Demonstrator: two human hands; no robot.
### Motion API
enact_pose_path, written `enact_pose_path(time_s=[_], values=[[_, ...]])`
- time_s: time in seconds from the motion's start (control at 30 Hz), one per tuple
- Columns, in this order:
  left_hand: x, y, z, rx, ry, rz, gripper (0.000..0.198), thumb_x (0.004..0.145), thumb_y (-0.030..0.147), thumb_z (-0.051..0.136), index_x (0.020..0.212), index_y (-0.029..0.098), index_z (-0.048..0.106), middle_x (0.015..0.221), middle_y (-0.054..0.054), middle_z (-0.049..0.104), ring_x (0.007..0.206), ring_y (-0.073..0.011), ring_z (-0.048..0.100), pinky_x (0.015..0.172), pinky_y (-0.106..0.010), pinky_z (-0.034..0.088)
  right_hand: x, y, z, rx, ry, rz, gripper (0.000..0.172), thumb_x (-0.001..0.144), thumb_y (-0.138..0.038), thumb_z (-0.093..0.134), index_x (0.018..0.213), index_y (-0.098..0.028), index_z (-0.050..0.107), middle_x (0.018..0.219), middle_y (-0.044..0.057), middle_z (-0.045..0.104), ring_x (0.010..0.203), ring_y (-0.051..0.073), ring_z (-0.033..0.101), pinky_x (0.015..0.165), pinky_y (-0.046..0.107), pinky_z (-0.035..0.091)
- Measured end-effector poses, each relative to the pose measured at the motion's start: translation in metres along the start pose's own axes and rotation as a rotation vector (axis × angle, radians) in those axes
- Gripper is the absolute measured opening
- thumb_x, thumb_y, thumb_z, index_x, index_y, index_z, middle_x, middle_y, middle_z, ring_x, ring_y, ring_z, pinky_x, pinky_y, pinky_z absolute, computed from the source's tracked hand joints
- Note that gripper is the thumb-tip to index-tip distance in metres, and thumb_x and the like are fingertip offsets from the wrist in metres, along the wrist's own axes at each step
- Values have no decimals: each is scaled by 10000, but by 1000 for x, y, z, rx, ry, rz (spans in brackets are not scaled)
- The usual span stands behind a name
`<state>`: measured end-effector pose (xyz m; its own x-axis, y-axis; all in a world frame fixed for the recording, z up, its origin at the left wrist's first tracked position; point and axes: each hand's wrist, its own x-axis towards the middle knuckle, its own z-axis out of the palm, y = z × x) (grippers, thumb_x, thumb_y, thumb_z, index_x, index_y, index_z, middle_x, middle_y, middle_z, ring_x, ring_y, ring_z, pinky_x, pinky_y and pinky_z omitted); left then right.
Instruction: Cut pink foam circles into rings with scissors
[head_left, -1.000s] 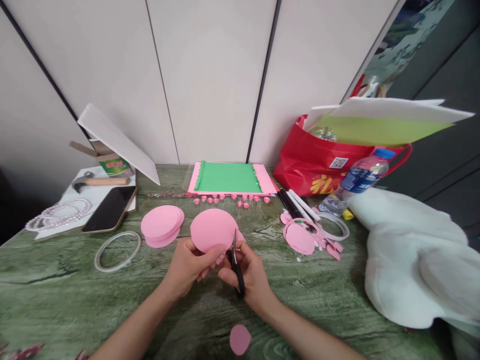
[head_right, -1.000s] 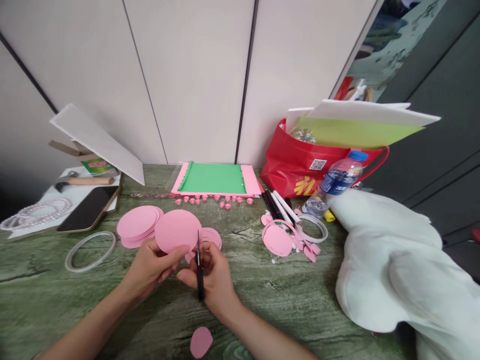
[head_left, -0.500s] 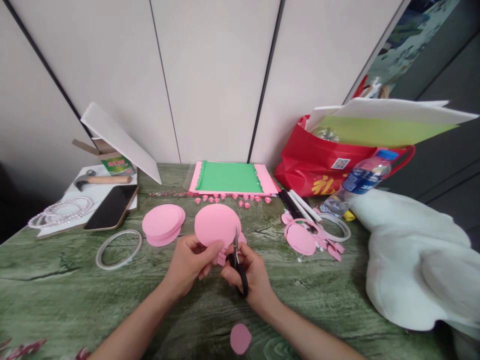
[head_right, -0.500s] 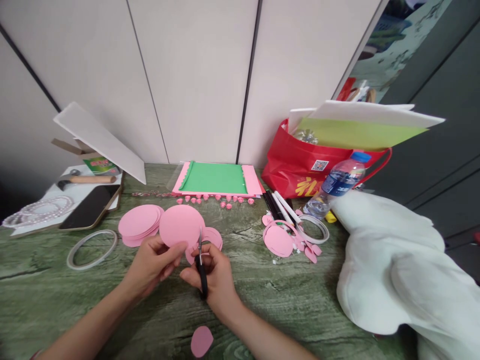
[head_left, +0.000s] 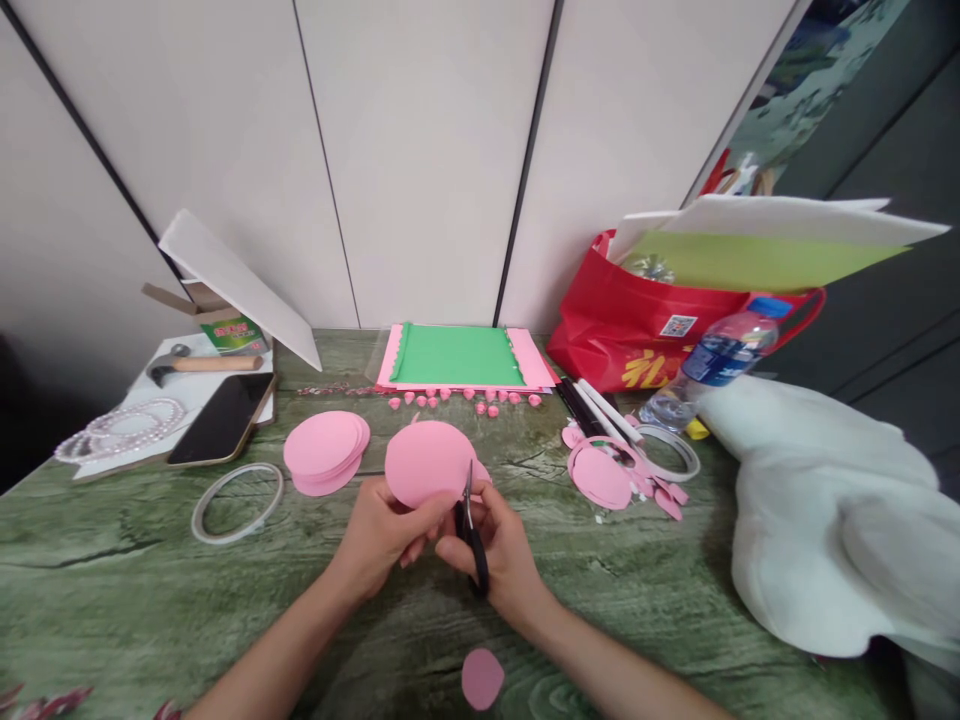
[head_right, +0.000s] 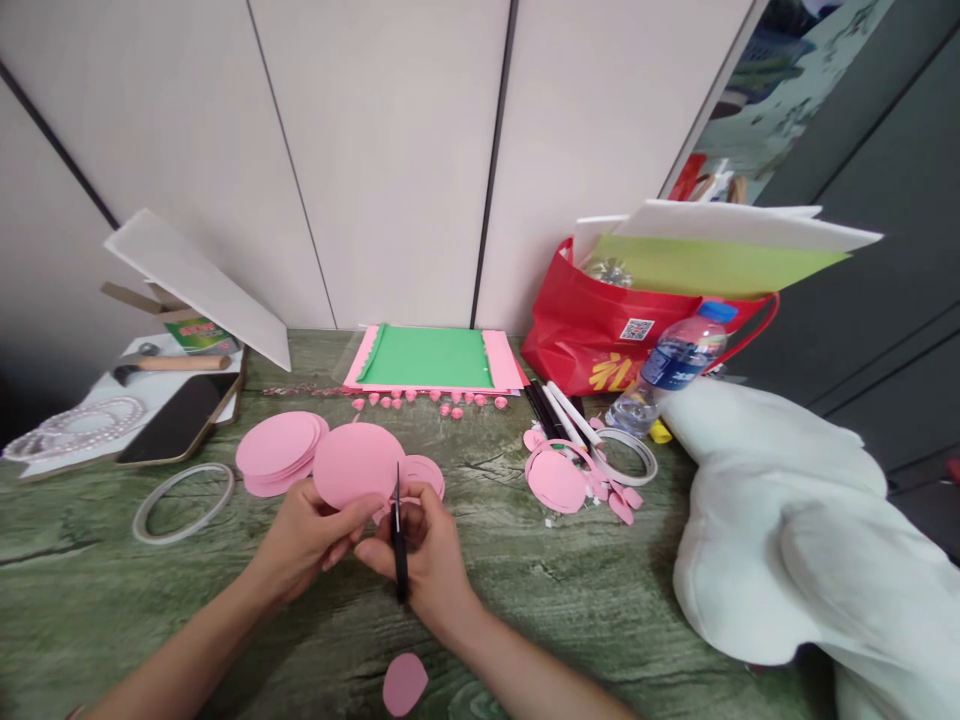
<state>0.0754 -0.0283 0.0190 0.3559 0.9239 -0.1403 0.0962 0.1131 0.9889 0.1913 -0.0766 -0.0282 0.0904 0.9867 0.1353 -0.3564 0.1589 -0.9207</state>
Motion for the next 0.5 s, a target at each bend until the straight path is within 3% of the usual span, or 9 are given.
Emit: enact_pose_path(time_s=[0.23, 0.4, 0.5], values=[[-1, 4, 2, 10, -19, 13, 264, 629, 337, 667, 513, 104, 621, 407, 13, 525, 276, -16, 308, 283, -152, 189, 0, -1, 1, 9, 43, 1, 581, 543, -338, 810, 951, -237, 409, 646, -61, 522, 589, 127, 486, 563, 238, 358], [-1, 4, 3, 14, 0, 14, 260, 624, 337, 665, 500, 113, 620, 317, 51, 422, 266, -18, 278, 281, -150, 171, 0, 0, 1, 57, 32, 4, 586, 581, -418, 772, 971, -251, 368, 674, -45, 535, 608, 143, 521, 594, 270, 390], [0, 2, 2, 19, 24, 11, 273, 613, 349, 678, 495, 117, 596, 327, 48, 435, 272, -23, 294, 281, -151, 174, -1, -2, 1, 24, 32, -6, 584, 582, -452, 762, 962, -250, 367, 655, -51, 529, 602, 146, 529, 582, 269, 394]])
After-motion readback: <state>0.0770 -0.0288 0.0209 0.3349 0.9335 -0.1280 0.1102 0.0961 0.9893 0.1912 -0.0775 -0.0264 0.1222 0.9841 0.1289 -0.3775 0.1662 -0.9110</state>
